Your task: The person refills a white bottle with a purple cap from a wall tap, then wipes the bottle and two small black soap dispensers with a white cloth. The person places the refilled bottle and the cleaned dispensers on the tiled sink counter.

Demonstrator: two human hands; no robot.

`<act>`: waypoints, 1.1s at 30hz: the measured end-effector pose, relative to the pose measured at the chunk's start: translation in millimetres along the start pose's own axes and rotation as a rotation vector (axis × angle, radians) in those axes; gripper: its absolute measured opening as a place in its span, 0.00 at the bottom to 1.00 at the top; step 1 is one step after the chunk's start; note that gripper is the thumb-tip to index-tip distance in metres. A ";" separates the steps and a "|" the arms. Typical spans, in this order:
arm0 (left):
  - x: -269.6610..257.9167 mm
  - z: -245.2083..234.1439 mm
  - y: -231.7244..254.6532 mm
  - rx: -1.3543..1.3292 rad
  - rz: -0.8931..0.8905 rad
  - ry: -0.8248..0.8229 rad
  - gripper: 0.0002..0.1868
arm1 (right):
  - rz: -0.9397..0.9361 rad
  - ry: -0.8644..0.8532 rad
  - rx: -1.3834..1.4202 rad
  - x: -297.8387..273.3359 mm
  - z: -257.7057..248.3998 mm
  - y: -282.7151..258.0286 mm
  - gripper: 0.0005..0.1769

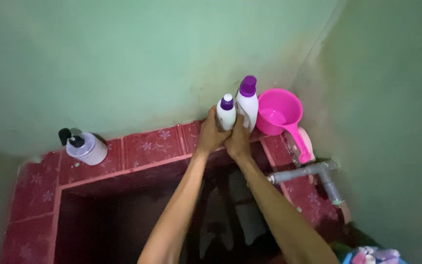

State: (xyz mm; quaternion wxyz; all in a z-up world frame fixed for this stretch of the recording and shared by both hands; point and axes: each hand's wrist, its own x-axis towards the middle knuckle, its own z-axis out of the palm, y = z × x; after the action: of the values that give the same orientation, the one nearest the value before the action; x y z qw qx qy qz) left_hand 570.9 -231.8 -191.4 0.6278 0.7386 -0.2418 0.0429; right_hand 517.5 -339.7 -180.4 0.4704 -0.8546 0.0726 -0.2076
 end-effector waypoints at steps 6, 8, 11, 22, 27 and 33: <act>3.3 -2.1 16.6 0.000 -0.050 -0.014 0.43 | -0.025 -0.179 -0.196 10.6 -24.0 -18.9 0.41; 4.7 1.3 18.0 0.023 -0.078 -0.020 0.44 | 0.043 -0.340 -0.418 12.7 -46.5 -25.8 0.30; 11.1 1.6 21.4 0.056 -0.100 -0.005 0.45 | 0.186 -0.458 -0.642 18.3 -81.8 -43.8 0.20; 19.7 18.2 20.5 -0.025 -0.065 0.037 0.43 | 0.069 -0.122 -0.190 27.3 -94.5 -0.2 0.32; 21.0 23.6 12.2 0.068 -0.095 0.066 0.46 | 0.005 -0.152 -0.289 34.1 -85.9 20.0 0.23; 19.8 29.5 0.3 0.097 -0.083 0.091 0.44 | -0.077 -0.167 -0.181 34.6 -89.1 23.6 0.25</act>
State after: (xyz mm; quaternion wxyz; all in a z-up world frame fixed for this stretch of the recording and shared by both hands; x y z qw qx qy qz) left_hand 581.2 -265.9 -190.1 0.6029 0.7749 -0.1797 0.0621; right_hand 512.7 -432.6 -148.2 0.3875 -0.9100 0.0188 -0.1462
